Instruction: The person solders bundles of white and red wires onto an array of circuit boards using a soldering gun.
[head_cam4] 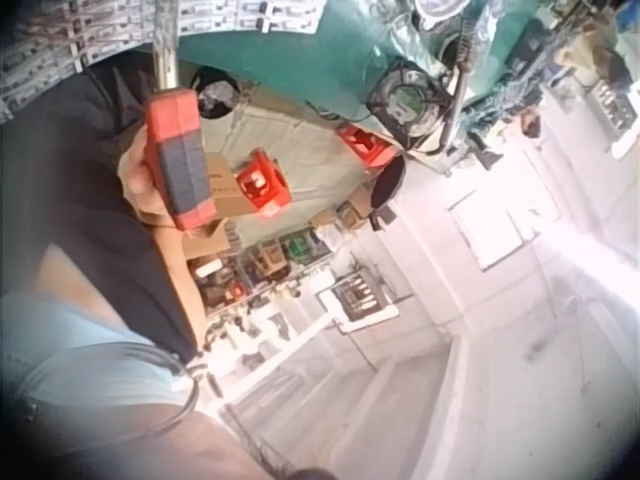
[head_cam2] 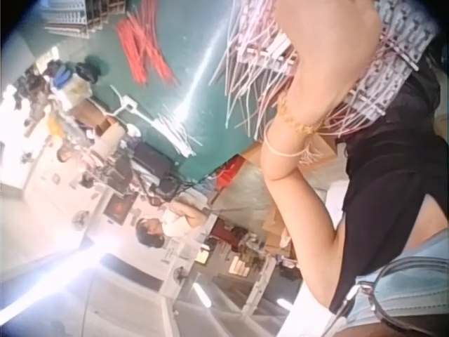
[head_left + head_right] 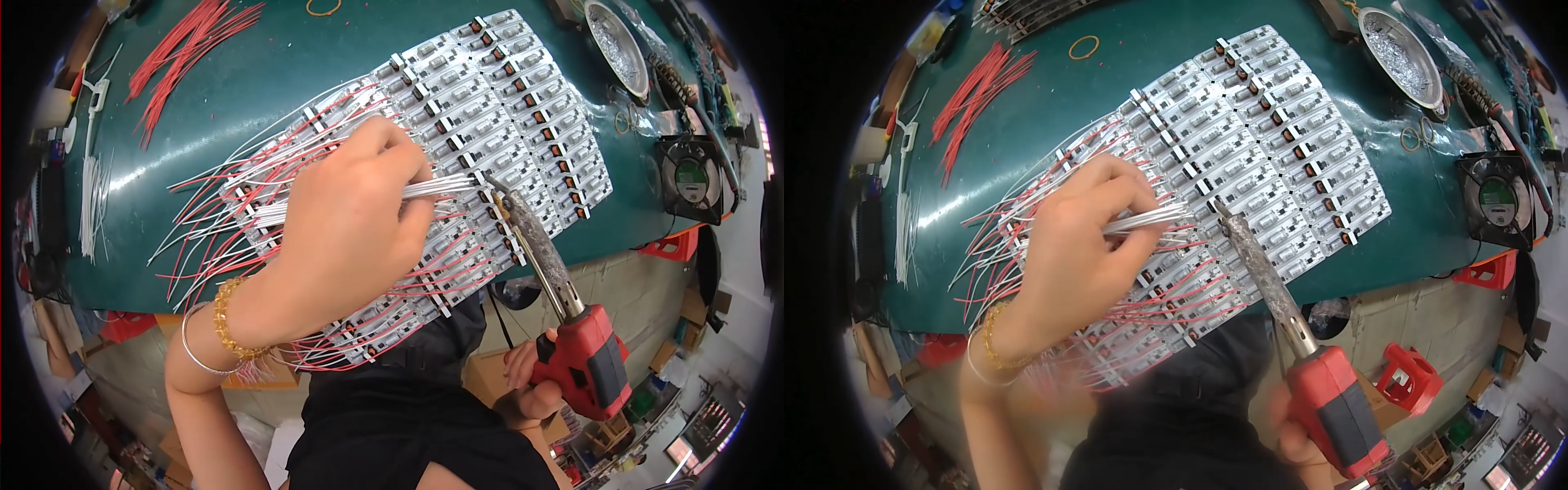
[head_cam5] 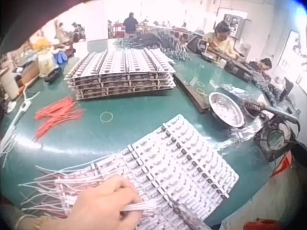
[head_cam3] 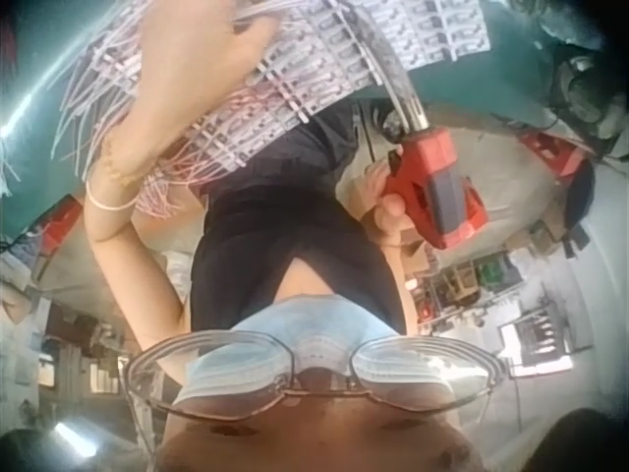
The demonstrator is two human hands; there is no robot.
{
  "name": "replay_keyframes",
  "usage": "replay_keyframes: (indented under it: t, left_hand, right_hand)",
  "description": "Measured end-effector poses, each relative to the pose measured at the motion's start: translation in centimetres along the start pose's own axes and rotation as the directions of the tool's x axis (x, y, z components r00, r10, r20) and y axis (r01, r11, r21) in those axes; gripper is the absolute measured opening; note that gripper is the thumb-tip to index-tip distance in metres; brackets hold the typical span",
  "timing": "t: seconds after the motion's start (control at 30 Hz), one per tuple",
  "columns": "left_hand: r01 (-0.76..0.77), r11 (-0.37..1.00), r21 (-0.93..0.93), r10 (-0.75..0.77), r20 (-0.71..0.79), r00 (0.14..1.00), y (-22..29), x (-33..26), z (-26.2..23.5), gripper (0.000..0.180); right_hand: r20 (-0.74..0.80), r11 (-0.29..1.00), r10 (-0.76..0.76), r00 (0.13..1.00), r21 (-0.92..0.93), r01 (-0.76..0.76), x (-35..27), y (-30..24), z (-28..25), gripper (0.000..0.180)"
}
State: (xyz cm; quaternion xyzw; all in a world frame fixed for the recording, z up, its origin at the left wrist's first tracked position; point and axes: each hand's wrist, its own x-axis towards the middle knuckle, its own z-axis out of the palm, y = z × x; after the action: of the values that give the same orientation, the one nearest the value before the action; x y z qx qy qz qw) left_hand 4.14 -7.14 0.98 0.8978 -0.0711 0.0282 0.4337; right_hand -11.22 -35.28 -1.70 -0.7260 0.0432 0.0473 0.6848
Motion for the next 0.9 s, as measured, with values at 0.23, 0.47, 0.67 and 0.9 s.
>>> replay_keyframes:
  t: [0.23, 0.47, 0.67, 0.9]
  left_hand:
    - [0.023, 0.997, 0.070, -0.023, 0.002, 1.000, 0.3, 0.0, 0.3, 0.006]
    - [-0.033, 0.990, 0.140, 0.041, -0.058, 0.997, 0.3, -0.4, 0.8, 0.010]
    - [-0.045, 0.988, 0.146, 0.052, -0.047, 0.998, 0.4, -0.4, 0.8, 0.012]
    - [-0.059, 0.983, 0.174, 0.070, -0.055, 0.996, 0.3, -0.4, 1.0, 0.012]
  right_hand:
    - [0.051, 0.985, -0.015, 0.999, -0.173, 0.023, 0.4, -0.3, 0.1, 0.063]
    - [0.167, 0.873, 0.048, 0.985, -0.487, 0.040, 0.3, -0.8, -0.5, 0.021]
    - [0.000, 0.755, -0.543, 0.840, 0.436, 0.489, -0.4, 4.5, -0.3, 0.016]
    - [0.007, 0.909, 0.018, 1.000, -0.417, -0.013, -0.5, -0.3, -0.3, 0.008]
